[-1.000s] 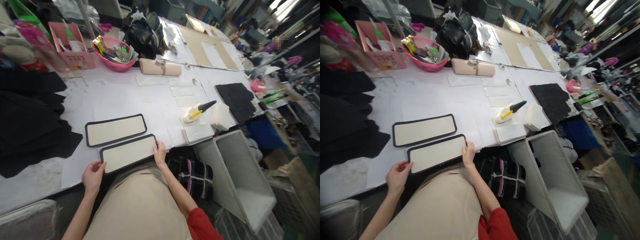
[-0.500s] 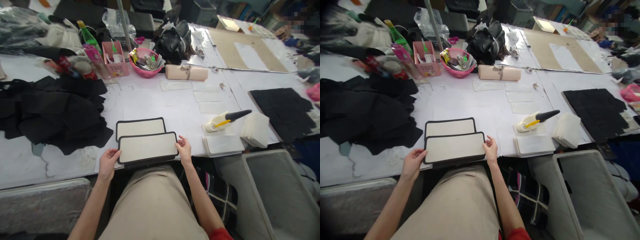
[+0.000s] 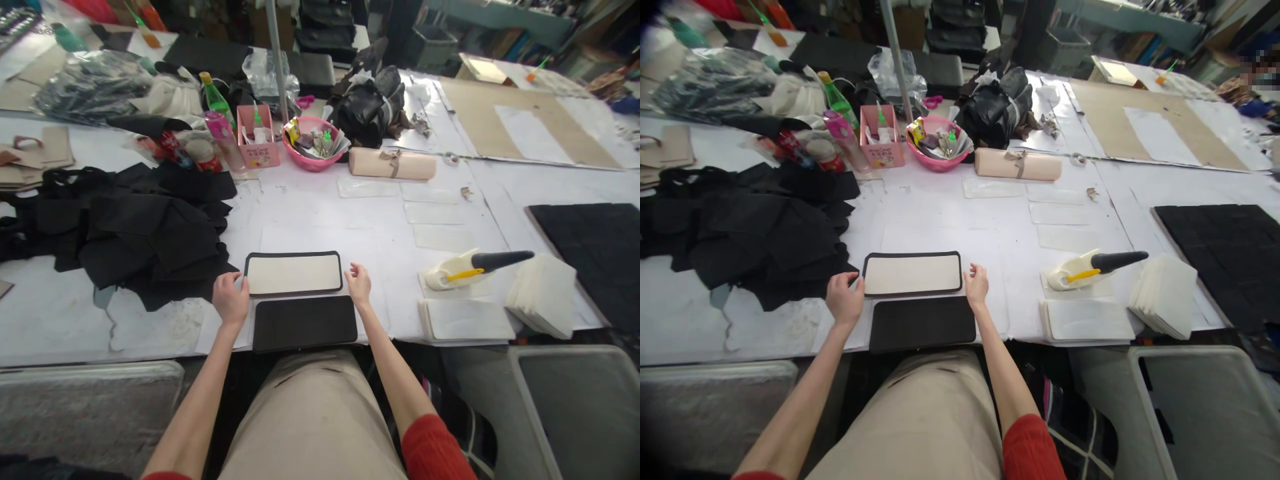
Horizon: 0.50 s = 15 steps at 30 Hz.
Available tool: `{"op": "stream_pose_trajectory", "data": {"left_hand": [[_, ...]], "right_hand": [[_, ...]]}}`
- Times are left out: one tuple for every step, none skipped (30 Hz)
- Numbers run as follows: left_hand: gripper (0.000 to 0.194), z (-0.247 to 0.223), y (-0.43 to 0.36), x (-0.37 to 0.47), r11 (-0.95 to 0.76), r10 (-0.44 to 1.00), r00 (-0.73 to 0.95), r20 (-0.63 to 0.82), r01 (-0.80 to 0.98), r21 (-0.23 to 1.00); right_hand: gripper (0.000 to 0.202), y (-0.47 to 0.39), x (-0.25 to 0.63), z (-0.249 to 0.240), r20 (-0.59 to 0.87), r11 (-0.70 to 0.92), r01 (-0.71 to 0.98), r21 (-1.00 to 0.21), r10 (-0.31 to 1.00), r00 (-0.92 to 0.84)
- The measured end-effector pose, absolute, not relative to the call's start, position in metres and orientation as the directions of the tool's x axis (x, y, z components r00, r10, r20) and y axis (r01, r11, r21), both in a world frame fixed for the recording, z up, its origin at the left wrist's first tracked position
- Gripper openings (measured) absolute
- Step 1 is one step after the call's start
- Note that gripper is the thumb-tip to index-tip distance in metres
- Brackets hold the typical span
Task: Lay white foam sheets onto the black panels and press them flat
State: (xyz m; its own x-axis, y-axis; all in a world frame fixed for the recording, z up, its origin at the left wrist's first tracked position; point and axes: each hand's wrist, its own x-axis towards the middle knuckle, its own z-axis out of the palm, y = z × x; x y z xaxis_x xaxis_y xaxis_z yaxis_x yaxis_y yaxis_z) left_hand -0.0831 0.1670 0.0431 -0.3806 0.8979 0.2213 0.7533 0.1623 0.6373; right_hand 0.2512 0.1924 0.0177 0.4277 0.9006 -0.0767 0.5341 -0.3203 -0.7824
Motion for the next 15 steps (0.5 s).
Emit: {"op": "stream_pose_trajectory", "data": {"left_hand": [[0.025, 0.043, 0.162, -0.072, 0.075, 0.924, -0.274, 0.265, 0.813, 0.578], [0.026, 0.041, 0.158, -0.059, -0.025, 0.944, -0.151, 0.292, 0.852, 0.523], [0.028, 0.038, 0.156, -0.044, -0.131, 0.952, -0.023, 0.305, 0.871, 0.474], [0.031, 0.034, 0.155, -0.03, -0.23, 0.946, 0.098, 0.308, 0.872, 0.431], [0.033, 0.028, 0.155, -0.016, -0.303, 0.933, 0.187, 0.306, 0.868, 0.392], [0.036, 0.021, 0.157, -0.003, -0.351, 0.921, 0.252, 0.297, 0.866, 0.355], [0.039, 0.013, 0.159, 0.007, -0.379, 0.912, 0.293, 0.287, 0.869, 0.319], [0.042, 0.006, 0.162, 0.015, -0.395, 0.907, 0.319, 0.276, 0.873, 0.287], [0.046, 0.0, 0.165, 0.02, -0.405, 0.903, 0.338, 0.264, 0.876, 0.261], [0.049, -0.005, 0.167, 0.022, -0.413, 0.9, 0.351, 0.258, 0.877, 0.246], [0.053, -0.008, 0.168, 0.023, -0.416, 0.898, 0.354, 0.26, 0.877, 0.242], [0.057, -0.009, 0.167, 0.023, -0.413, 0.898, 0.347, 0.269, 0.876, 0.249], [0.061, -0.009, 0.165, 0.022, -0.4, 0.902, 0.325, 0.285, 0.877, 0.265], [0.065, -0.008, 0.161, 0.022, -0.376, 0.907, 0.288, 0.306, 0.881, 0.286], [0.067, -0.006, 0.154, 0.021, -0.354, 0.911, 0.253, 0.326, 0.884, 0.306]], "right_hand": [[0.022, 0.19, 0.259, 0.016, -0.061, -0.315, 0.545, -0.777, 0.9, 0.432], [0.019, 0.189, 0.267, 0.015, -0.059, -0.318, 0.549, -0.773, 0.898, 0.437], [0.019, 0.191, 0.275, 0.015, -0.068, -0.327, 0.547, -0.77, 0.896, 0.44], [0.02, 0.196, 0.284, 0.014, -0.088, -0.342, 0.545, -0.765, 0.895, 0.438], [0.021, 0.203, 0.292, 0.015, -0.114, -0.359, 0.552, -0.753, 0.897, 0.427], [0.021, 0.213, 0.3, 0.017, -0.142, -0.374, 0.566, -0.735, 0.901, 0.41], [0.021, 0.225, 0.308, 0.019, -0.166, -0.384, 0.588, -0.712, 0.905, 0.391], [0.021, 0.239, 0.315, 0.021, -0.182, -0.391, 0.613, -0.687, 0.909, 0.375], [0.021, 0.254, 0.321, 0.024, -0.193, -0.396, 0.637, -0.662, 0.911, 0.365], [0.021, 0.269, 0.327, 0.027, -0.2, -0.398, 0.657, -0.64, 0.912, 0.358], [0.022, 0.285, 0.331, 0.029, -0.205, -0.399, 0.672, -0.624, 0.913, 0.352], [0.023, 0.301, 0.335, 0.031, -0.212, -0.399, 0.687, -0.608, 0.915, 0.344], [0.024, 0.317, 0.337, 0.031, -0.221, -0.398, 0.706, -0.586, 0.917, 0.333], [0.024, 0.333, 0.338, 0.031, -0.229, -0.394, 0.727, -0.562, 0.919, 0.321], [0.023, 0.348, 0.339, 0.031, -0.232, -0.387, 0.75, -0.537, 0.922, 0.309]]}}
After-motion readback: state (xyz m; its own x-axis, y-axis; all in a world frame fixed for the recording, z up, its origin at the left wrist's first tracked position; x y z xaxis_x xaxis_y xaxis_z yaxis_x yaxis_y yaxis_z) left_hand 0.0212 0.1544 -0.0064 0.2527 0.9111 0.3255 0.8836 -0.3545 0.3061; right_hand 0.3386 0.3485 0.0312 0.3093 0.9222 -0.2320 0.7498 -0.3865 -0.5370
